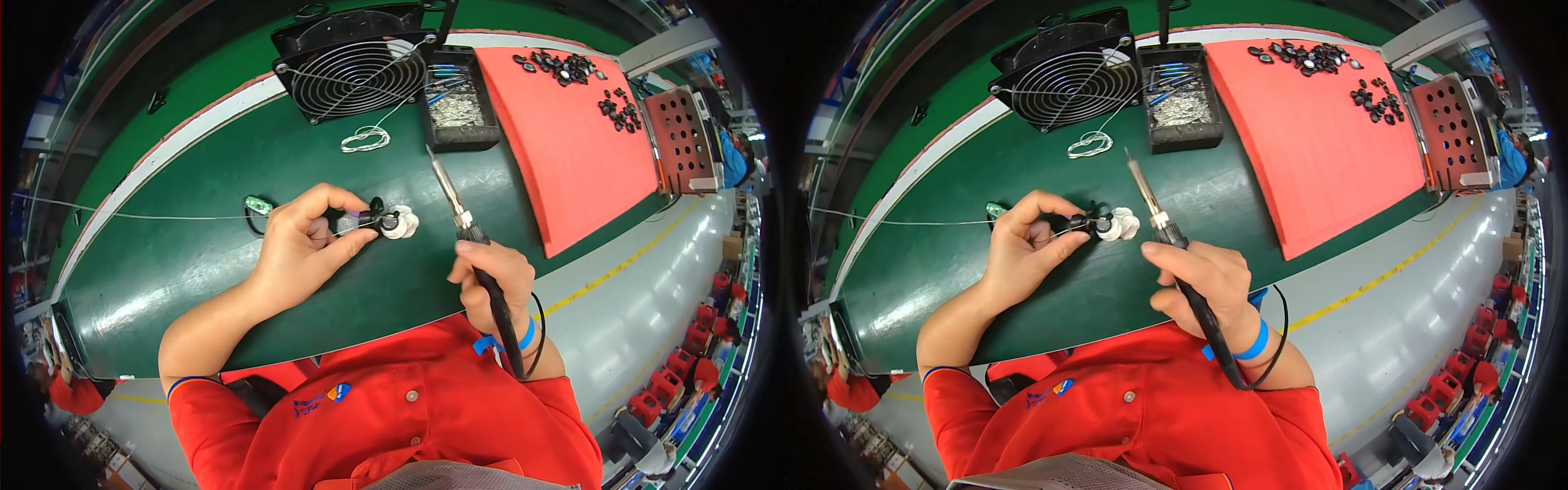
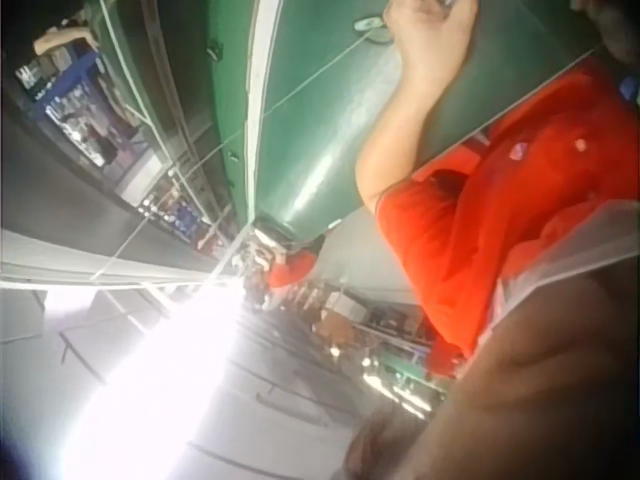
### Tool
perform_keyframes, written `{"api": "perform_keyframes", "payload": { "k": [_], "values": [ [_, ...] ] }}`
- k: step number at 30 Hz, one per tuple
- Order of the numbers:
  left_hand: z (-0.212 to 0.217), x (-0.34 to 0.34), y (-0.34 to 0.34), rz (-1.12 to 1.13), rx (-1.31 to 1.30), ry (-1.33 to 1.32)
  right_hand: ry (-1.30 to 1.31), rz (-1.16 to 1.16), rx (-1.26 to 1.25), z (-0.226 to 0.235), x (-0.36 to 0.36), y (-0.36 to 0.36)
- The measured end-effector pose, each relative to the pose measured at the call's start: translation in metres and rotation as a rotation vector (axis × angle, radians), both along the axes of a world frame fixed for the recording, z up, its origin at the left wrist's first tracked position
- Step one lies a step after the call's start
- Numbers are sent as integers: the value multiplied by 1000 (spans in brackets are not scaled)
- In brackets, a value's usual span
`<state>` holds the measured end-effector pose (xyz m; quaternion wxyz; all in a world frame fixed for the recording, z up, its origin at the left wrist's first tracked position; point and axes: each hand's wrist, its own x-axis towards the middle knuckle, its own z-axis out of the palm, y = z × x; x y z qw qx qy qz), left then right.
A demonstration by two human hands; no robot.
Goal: The person solders wires and components onto earphone pieces using a soldering iron and places the assembled parts onto a conveyor belt.
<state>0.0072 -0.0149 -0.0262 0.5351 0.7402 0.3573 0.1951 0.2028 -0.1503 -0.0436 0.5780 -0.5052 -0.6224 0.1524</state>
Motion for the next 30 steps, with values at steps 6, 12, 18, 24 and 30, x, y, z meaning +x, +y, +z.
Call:
{"api": "perform_keyframes", "payload": {
  "k": [6, 12, 18, 24, 30],
  "values": [
    [-4, 1, 0, 31, -79, -59, -69, -116, -2, -6, -1, -13],
    [-6, 1, 0, 24, -17, -90, -95, -74, 96, -7, -3, -13],
    [-6, 1, -1, 27, 6, -53, -142, -75, 96, -6, -5, -12],
    [-4, -1, -1, 11, 27, -42, -162, -70, 92, -4, -6, -12],
    [-5, 0, -1, 14, 62, -70, -214, -45, 108, -5, -5, -11]
  ]
}}
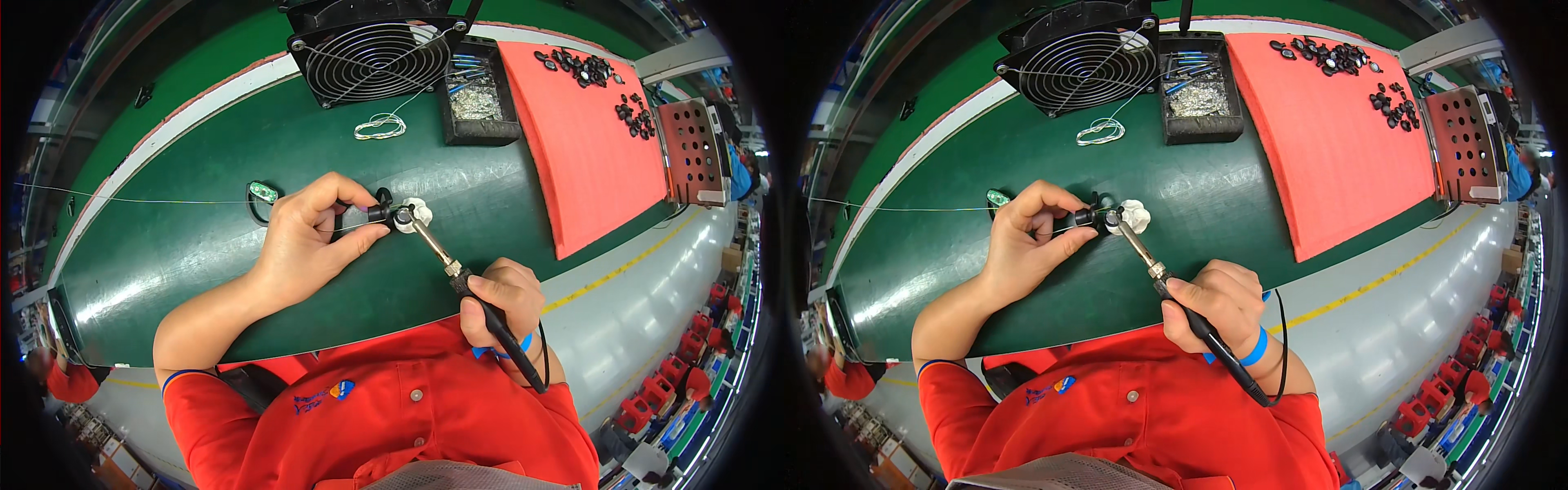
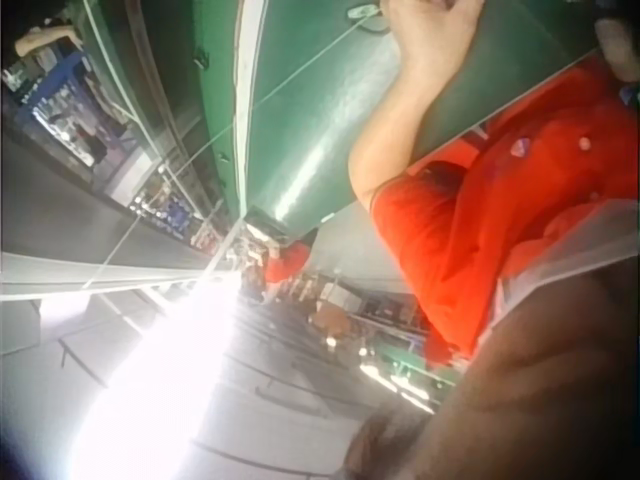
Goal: The person solders wires and components onto earphone pieces using a soldering iron and places the assembled parts onto a conveyor belt.
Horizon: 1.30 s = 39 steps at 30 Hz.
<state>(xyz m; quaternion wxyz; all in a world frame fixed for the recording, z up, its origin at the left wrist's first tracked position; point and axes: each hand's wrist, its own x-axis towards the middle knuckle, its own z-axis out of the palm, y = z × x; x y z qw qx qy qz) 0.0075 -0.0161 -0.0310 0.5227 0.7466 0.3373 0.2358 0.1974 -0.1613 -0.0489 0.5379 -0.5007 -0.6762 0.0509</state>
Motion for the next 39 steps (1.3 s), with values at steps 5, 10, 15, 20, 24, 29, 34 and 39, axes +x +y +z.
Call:
{"api": "perform_keyframes", "payload": {
  "k": [5, 10, 15, 20, 24, 29, 34, 39],
  "values": [
    [0, -1, 0, 1, -13, 30, 9, 3, -4, -1, 0, 0],
    [-2, -1, 0, 3, -8, 39, 17, -4, -6, -2, 0, 0],
    [-4, 0, 1, 4, -20, 42, 11, -7, -10, -2, 0, 0],
    [-2, 1, 0, 4, -20, 30, -9, 1, -26, -1, 1, 0],
    [0, 2, 0, 7, -20, 20, 47, -46, 3, -2, 1, -2],
    [0, 1, 0, 3, -2, 20, 80, -64, 11, -3, 0, -3],
    [1, 1, 0, 8, -17, 28, 83, -71, 15, -4, 0, -5],
    [0, -4, 1, -52, 44, 20, 92, -73, 21, -4, 1, -8]
  ]
}}
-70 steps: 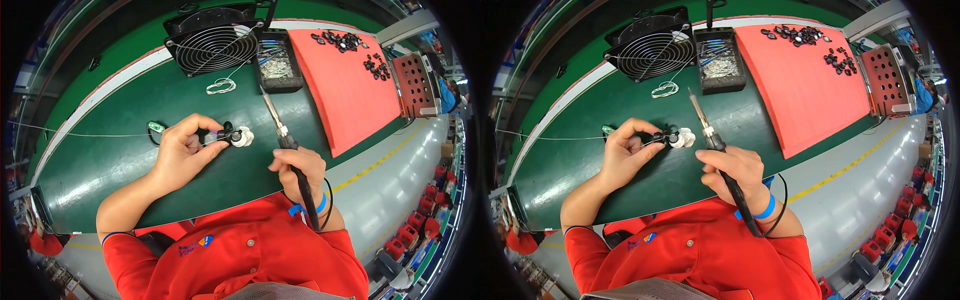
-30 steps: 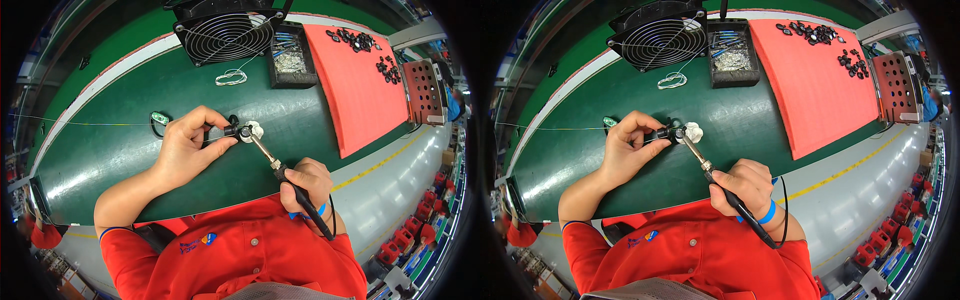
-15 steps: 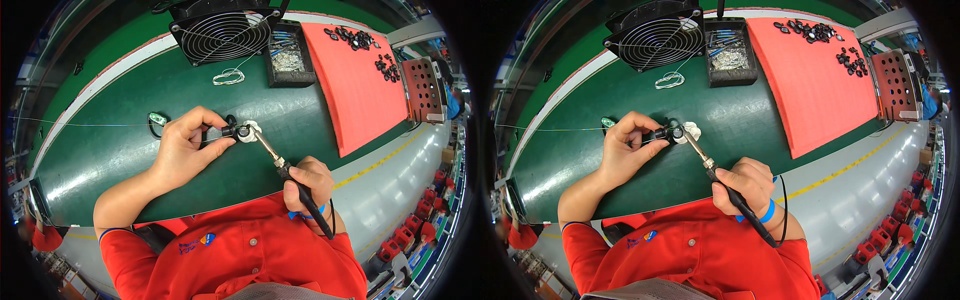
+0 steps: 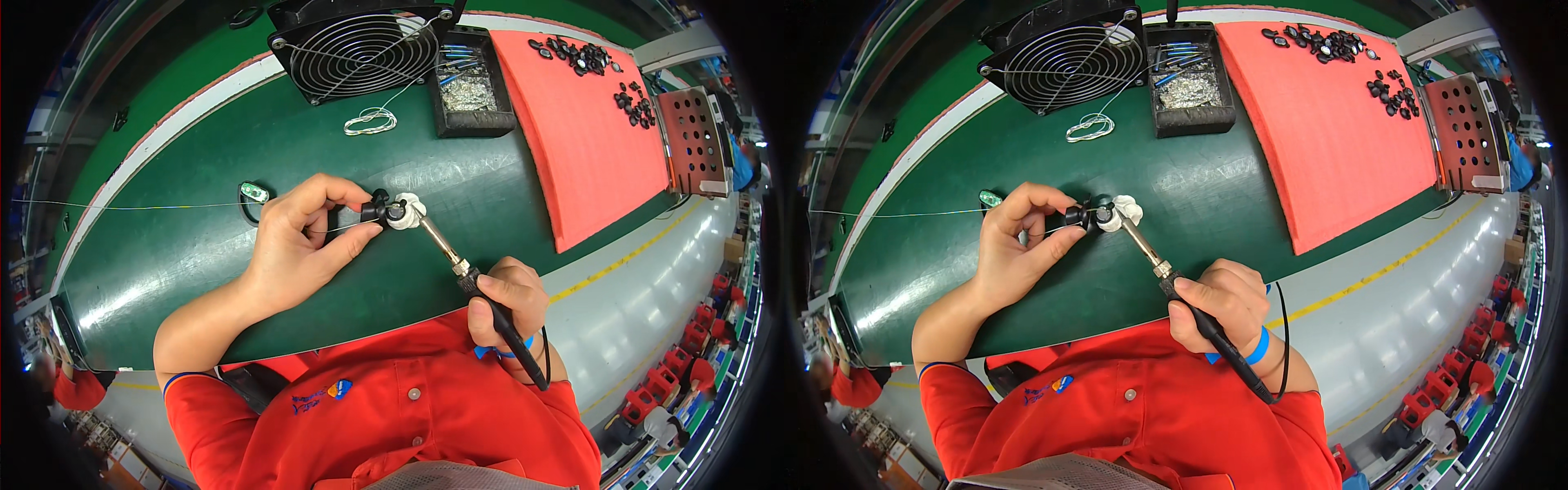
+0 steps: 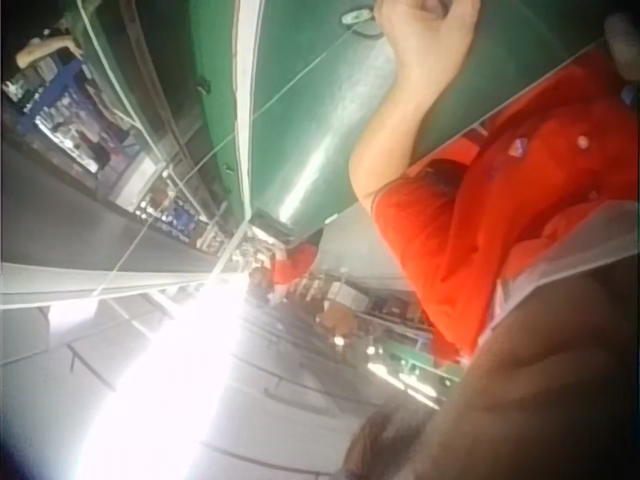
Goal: The person solders wires and components onto earphone pieces using a soldering iron and places the assembled parts onto a conveyor belt.
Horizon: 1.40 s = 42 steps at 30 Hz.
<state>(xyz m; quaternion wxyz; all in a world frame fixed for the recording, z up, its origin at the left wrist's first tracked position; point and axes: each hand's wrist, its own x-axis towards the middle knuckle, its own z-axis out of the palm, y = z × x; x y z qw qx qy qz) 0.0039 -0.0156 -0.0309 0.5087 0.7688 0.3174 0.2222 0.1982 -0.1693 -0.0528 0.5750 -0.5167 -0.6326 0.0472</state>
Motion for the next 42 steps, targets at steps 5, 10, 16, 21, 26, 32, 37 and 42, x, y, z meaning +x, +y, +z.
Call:
{"api": "perform_keyframes", "payload": {
  "k": [5, 10, 16, 21, 26, 32, 37, 42],
  "values": [
    [3, 0, -1, -50, 97, 64, -6, 17, -21, -1, 2, -3],
    [0, 0, -1, -48, 155, 77, -8, 58, -48, 0, 3, -3],
    [0, 0, -1, -50, 156, 74, -41, 84, -60, 0, 2, -2],
    [2, 2, -2, -46, 169, 74, -44, 78, -66, 0, 3, -2],
    [2, 4, -2, 15, 140, 92, -32, 75, -70, 1, 3, -2],
    [3, 7, -4, 20, 133, 37, -35, 82, -67, 1, 4, -2],
    [2, 7, -4, 24, 119, 43, -18, 82, -70, 0, 4, -2],
    [4, 5, -3, 19, 136, 53, -37, 77, -60, 3, 2, -1]
  ]
}}
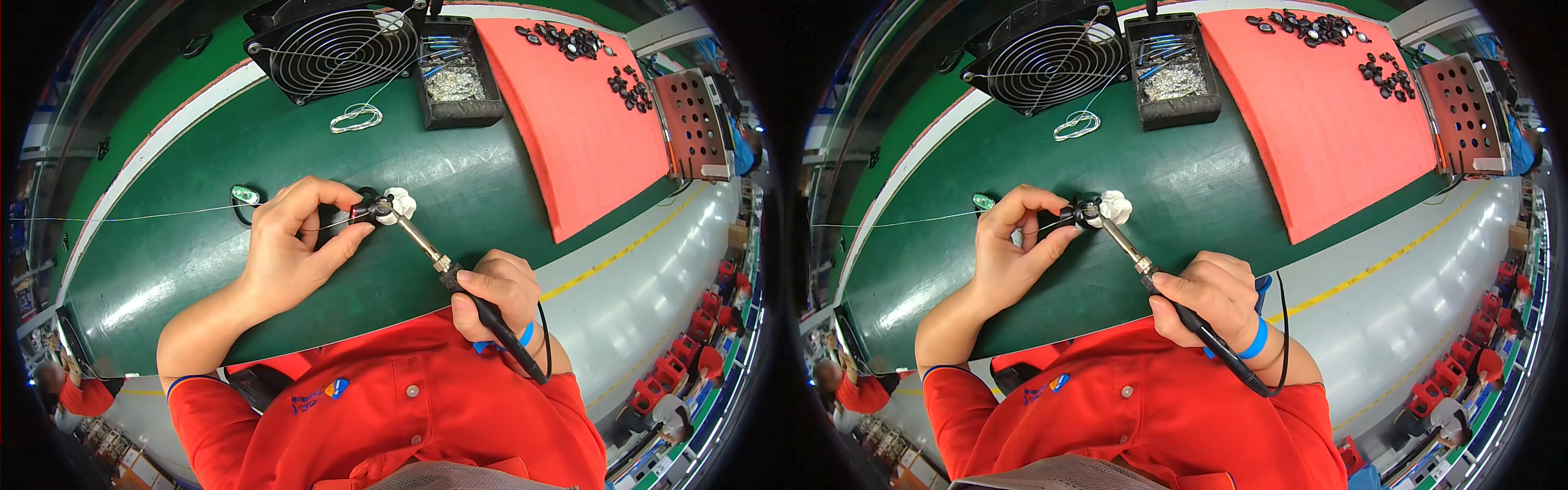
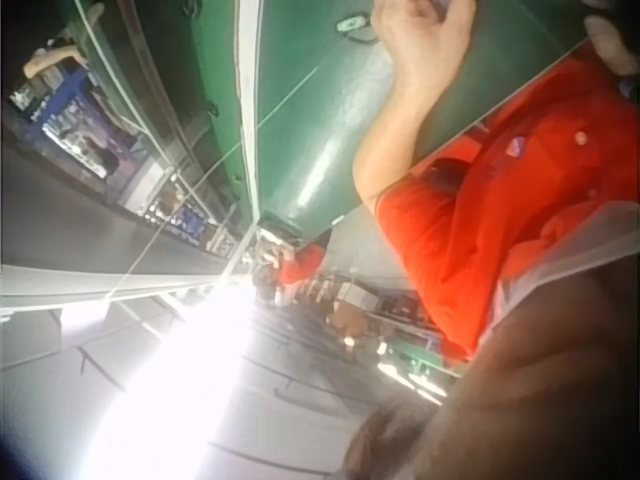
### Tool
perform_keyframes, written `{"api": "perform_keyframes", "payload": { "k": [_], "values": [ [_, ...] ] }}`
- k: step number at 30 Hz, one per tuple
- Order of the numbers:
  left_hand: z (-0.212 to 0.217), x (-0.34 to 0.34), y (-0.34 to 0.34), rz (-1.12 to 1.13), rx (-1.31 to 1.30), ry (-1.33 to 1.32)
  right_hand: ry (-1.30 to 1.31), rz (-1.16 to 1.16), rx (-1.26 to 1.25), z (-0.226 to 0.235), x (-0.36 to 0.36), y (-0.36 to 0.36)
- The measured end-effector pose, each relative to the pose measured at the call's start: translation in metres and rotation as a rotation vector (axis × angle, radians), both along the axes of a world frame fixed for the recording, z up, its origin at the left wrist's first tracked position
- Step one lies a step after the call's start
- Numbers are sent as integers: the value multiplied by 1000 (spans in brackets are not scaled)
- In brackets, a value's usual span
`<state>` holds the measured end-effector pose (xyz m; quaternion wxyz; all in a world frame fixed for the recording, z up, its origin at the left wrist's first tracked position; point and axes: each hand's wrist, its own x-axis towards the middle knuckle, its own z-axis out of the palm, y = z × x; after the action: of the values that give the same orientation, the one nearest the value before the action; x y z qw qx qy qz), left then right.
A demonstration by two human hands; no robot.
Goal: The person solders wires and components onto earphone pieces using a soldering iron and places the assembled parts onto a conveyor belt.
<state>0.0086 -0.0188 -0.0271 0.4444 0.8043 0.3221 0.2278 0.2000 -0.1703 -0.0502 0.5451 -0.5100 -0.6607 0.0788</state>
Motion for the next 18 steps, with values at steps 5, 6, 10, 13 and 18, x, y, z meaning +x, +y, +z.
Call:
{"api": "perform_keyframes", "payload": {
  "k": [5, 6, 10, 13, 18],
  "values": [
    [-1, 1, 0, 11, 4, 4, -6, 0, -4, -1, 0, 0],
    [-1, 1, 0, 12, 4, 5, 8, -5, 3, -2, 1, -1],
    [-3, -1, 1, -18, 14, 12, 1, -7, 4, -4, 3, -4],
    [-6, 0, 1, -50, 34, 6, 7, -19, 26, -4, 3, -3],
    [-3, 0, 3, -54, 50, 12, 20, -33, 50, -5, 3, -1]
  ]
}}
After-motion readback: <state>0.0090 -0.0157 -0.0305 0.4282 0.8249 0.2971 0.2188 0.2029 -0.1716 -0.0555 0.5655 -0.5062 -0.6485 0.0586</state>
